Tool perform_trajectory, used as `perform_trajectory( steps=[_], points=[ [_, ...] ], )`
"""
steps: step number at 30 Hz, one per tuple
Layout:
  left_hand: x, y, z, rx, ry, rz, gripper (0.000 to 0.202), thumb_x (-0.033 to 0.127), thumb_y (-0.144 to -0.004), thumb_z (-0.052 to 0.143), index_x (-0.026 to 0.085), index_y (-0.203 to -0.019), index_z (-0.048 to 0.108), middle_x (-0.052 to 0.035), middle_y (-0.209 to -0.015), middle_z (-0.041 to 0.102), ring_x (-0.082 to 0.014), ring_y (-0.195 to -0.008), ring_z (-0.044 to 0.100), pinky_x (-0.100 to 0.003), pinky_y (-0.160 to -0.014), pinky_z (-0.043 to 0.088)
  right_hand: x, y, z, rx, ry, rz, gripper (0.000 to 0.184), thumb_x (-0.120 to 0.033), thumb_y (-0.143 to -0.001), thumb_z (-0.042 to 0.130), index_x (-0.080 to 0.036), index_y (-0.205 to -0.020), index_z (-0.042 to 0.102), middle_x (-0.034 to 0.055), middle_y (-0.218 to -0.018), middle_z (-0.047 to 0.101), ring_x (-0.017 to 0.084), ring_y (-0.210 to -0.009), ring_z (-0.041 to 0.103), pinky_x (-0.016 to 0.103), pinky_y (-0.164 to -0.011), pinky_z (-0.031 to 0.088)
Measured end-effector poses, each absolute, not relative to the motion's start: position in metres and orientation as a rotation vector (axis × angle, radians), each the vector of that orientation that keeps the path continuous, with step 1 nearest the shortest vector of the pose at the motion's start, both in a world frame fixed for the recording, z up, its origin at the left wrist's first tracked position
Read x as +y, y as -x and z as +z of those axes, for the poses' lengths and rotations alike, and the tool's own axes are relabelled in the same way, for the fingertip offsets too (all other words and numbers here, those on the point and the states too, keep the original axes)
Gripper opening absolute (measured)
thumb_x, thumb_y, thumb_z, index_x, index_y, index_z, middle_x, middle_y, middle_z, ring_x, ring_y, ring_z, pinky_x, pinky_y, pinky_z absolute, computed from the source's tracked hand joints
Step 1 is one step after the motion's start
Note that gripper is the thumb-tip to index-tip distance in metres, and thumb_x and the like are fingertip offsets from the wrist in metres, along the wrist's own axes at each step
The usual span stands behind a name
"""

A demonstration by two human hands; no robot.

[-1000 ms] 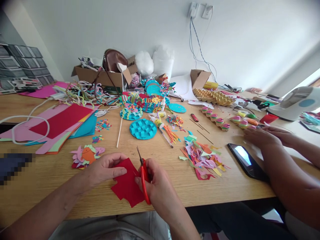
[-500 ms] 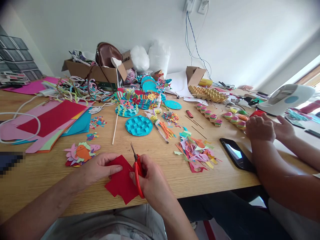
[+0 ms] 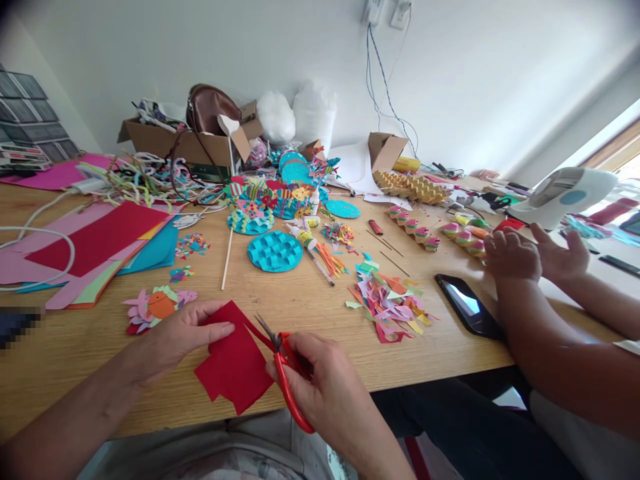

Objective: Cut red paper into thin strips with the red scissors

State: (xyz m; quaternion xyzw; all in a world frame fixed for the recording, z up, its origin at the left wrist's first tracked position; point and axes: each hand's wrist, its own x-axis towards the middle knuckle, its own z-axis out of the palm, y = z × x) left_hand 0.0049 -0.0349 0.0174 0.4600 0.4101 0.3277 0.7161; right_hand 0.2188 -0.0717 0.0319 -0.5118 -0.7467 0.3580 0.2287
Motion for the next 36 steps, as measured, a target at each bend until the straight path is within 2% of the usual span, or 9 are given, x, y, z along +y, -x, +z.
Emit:
perform_trajectory(
  steps=[4,9,17,22,28,33,36],
  points=[
    [-0.035,-0.002,0.019,0.912,-0.994,0.754,0.011,0.025,-0.071,0.065,0.016,-0.078,0.066,-0.0004,-0.07,0.069,-0.0111,-0.062,0.06,-0.02,-0.06,0.046,-0.075,-0.222,0.032,-2.158,1.446,0.961,0.024,-0.028,-0.082,0.05,-0.018,-0.061,0.043,-0.0043,-0.056,0.044,0.01,-0.052,0.038,0.023,-0.048,0.027],
    [-0.035,0.002,0.019,0.878,-0.907,0.742,0.018,0.022,-0.072,0.064,0.017,-0.089,0.067,-0.002,-0.075,0.07,-0.0121,-0.067,0.062,-0.021,-0.064,0.047,-0.078,-0.226,0.034,-2.225,1.475,1.007,0.022,-0.028,-0.083,0.048,-0.018,-0.064,0.044,-0.0053,-0.056,0.044,0.009,-0.051,0.037,0.022,-0.048,0.026],
    [-0.035,0.004,0.021,0.846,-0.856,0.745,0.017,0.021,-0.072,0.065,0.017,-0.088,0.068,-0.0023,-0.073,0.07,-0.0117,-0.066,0.062,-0.02,-0.063,0.047,-0.081,-0.227,0.034,-2.193,1.486,1.265,0.028,-0.029,-0.085,0.047,-0.018,-0.06,0.044,-0.0053,-0.053,0.043,0.007,-0.049,0.035,0.02,-0.045,0.025],
    [-0.037,0.003,0.021,0.864,-0.893,0.7,0.018,0.023,-0.072,0.064,0.018,-0.089,0.067,-0.0023,-0.076,0.07,-0.0138,-0.068,0.063,-0.023,-0.064,0.046,-0.08,-0.222,0.037,-2.011,1.426,1.516,0.036,-0.04,-0.086,0.044,-0.017,-0.058,0.044,-0.0047,-0.048,0.045,0.006,-0.043,0.036,0.019,-0.041,0.026],
    [-0.037,0.007,0.022,0.834,-0.843,0.705,0.01,0.022,-0.071,0.066,0.017,-0.078,0.065,-0.0009,-0.071,0.068,-0.0118,-0.062,0.061,-0.022,-0.062,0.045,-0.077,-0.22,0.032,-1.852,1.416,1.706,0.038,-0.047,-0.082,0.048,-0.016,-0.059,0.046,-0.0039,-0.047,0.047,0.006,-0.04,0.041,0.016,-0.038,0.029],
    [-0.038,0.007,0.022,0.796,-0.816,0.69,0.01,0.019,-0.072,0.064,0.017,-0.082,0.065,-0.0008,-0.072,0.068,-0.0113,-0.063,0.061,-0.021,-0.062,0.045,-0.077,-0.218,0.031,-1.839,1.417,1.747,0.035,-0.045,-0.081,0.048,-0.016,-0.062,0.047,-0.0036,-0.049,0.048,0.006,-0.042,0.042,0.016,-0.038,0.029],
    [-0.038,0.005,0.021,0.776,-0.827,0.682,0.013,0.019,-0.074,0.063,0.018,-0.086,0.066,-0.0017,-0.075,0.069,-0.012,-0.066,0.062,-0.022,-0.065,0.046,-0.076,-0.215,0.032,-1.911,1.398,1.676,0.032,-0.038,-0.084,0.046,-0.016,-0.061,0.047,-0.0032,-0.049,0.049,0.007,-0.043,0.042,0.017,-0.039,0.029]
  ],
)
